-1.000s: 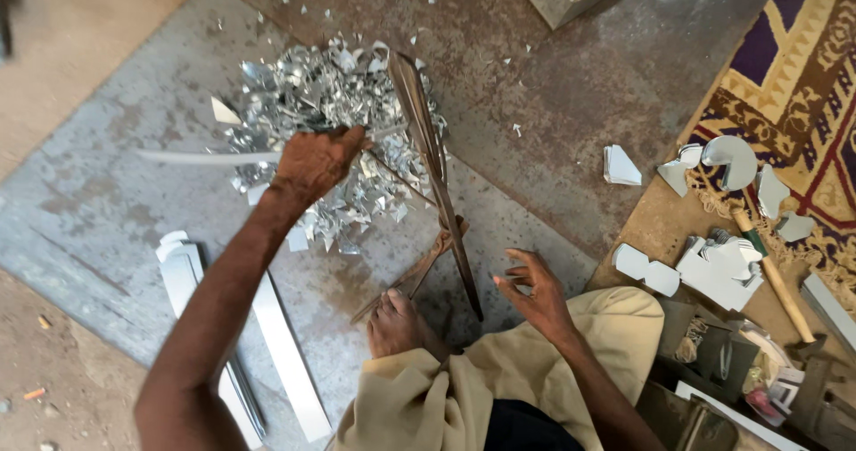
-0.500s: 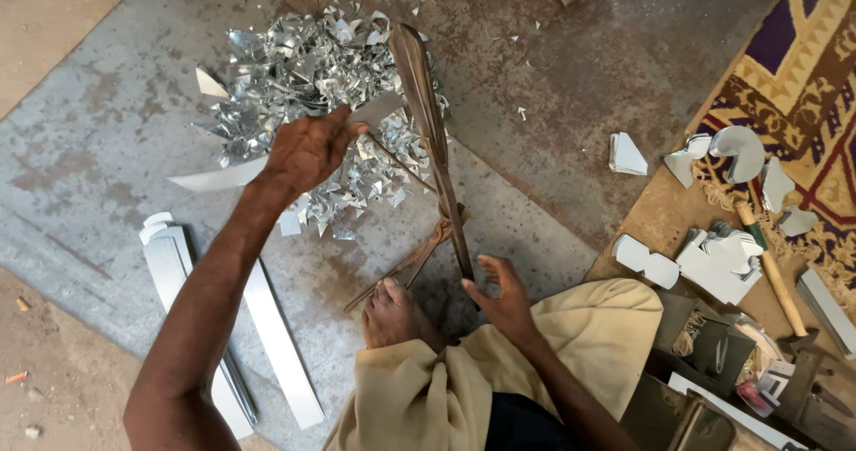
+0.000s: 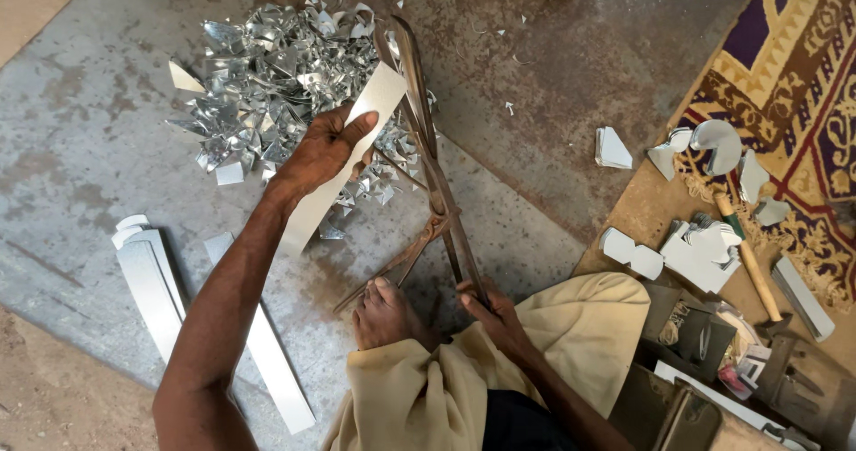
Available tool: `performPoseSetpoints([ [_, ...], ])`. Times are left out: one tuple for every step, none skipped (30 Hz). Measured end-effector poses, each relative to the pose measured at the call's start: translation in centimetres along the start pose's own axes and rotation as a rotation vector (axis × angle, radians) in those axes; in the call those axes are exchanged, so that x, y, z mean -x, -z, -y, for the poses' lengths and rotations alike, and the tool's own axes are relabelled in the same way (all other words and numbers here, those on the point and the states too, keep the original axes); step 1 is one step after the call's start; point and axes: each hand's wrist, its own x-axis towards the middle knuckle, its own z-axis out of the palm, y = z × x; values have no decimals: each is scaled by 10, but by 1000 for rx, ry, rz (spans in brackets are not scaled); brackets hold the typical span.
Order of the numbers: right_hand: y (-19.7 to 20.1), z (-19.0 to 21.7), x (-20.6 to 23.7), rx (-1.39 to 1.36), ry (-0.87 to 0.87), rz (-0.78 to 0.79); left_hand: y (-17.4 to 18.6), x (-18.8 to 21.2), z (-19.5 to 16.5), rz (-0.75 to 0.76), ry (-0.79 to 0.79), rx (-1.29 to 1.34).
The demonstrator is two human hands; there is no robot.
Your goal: The person sits on the floor and cuts thin metal strips into shorter pieces using hand shears, placing the cut strips in a row on the floor and letting offcuts join a scrap pile. They occasionally gather and align the finished strips.
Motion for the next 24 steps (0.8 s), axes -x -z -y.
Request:
performPoseSetpoints([
  [-2, -1, -2, 71, 3, -17, -1, -1, 1, 16, -7, 6],
  [-4, -2, -5, 90, 82, -20, -1, -1, 2, 31, -9, 12],
  [-5, -3, -9, 109, 160, -22, -1, -1, 2, 45, -10, 19],
  [-7, -3, -13, 130, 241, -21, -1, -1, 2, 49, 1, -5],
  [-8, -3, -14, 157, 188, -38, 0, -1, 3, 52, 12, -28],
  [-10, -2, -16, 185, 136, -56, 1, 0, 3, 56, 23, -50],
  [-11, -2, -20, 213, 84, -75, 1, -1, 4, 57, 17, -57],
  [-12, 0, -26, 166, 19, -57, 1, -2, 3, 60, 8, -64],
  [-13, 3, -32, 119, -45, -41, 1, -4, 3, 64, 0, -72],
  [-13, 3, -33, 72, -117, -23, 2, -4, 4, 71, 11, -44],
  [-12, 1, -32, 62, -134, 38, 1, -4, 7, 80, 26, -11],
  [-8, 0, -34, 55, -146, 99, 1, -7, 9, 86, 36, 23],
  [-5, 0, -38, 51, -152, 162, 2, -10, 9, 75, 40, 7],
  [-4, 0, -41, 61, -173, 153, 3, -11, 11, 63, 45, -9],
  [-5, -2, -43, 69, -198, 143, 4, -11, 14, 53, 55, -24],
  [-6, -4, -43, 76, -222, 133, 5, -12, 16, 47, 64, -29],
  [-7, -5, -44, 76, -195, 123, 6, -13, 18, 41, 70, -36],
  [-8, -5, -45, 73, -167, 111, 7, -15, 19, 35, 76, -45],
  [-10, -5, -47, 70, -139, 99, 9, -17, 19, 44, 62, -56],
  [-12, -5, -48, 9, -131, 99, 10, -19, 20, 53, 49, -68],
  [-13, -5, -48, -53, -127, 98, 11, -20, 22, 63, 40, -80],
  [-14, -5, -49, -114, -123, 96, 14, -22, 22, 79, 52, -81],
  [-16, -5, -51, -109, -109, 84, 18, -25, 23, 95, 62, -82],
  [-19, -5, -51, -103, -95, 73, 21, -26, 23, 109, 72, -81],
])
